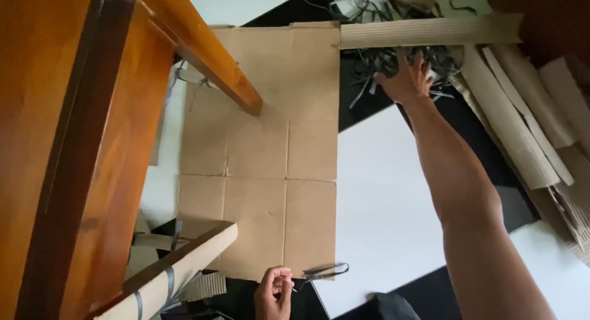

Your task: Wrap the legs of a wooden chair with protective foam and secure them with plastic ties.

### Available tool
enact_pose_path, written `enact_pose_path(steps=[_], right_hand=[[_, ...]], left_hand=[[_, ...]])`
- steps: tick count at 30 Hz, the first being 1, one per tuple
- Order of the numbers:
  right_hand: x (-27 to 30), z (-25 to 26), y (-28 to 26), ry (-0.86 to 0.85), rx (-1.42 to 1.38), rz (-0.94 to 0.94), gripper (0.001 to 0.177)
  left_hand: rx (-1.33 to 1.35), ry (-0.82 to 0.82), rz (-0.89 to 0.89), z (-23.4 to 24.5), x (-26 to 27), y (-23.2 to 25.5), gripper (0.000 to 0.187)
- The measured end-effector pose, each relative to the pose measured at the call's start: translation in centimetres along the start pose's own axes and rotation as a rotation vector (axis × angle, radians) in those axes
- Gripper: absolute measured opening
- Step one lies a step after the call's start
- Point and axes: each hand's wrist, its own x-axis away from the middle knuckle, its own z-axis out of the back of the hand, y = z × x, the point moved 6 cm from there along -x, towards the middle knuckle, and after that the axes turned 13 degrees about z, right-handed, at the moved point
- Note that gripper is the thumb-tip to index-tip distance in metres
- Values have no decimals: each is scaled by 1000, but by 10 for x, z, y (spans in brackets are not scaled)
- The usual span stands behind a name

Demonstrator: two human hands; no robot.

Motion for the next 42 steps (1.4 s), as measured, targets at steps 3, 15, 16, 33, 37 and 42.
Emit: enact_pose_path(steps=[3, 15, 16, 33, 37, 42], right_hand=[[-14, -42, 18, -150, 214, 81, 94], [204, -68, -19, 556, 206, 555, 46], [232, -75, -22, 558, 212, 557, 46], [350, -78, -29, 751, 73, 130, 32], [321, -83, -43, 453, -168, -42, 60], [312, -82, -84, 281, -293, -80, 16]], left_hand=[[7, -4, 19, -1, 1, -11, 16], [-19, -77, -130, -13, 46, 63, 19], [-13, -79, -133, -7, 56, 70, 19], [-150, 148, -397, 125, 149, 173, 15], [-339, 194, -387, 153, 151, 160, 14], [-708, 51, -167, 181, 129, 134, 14]])
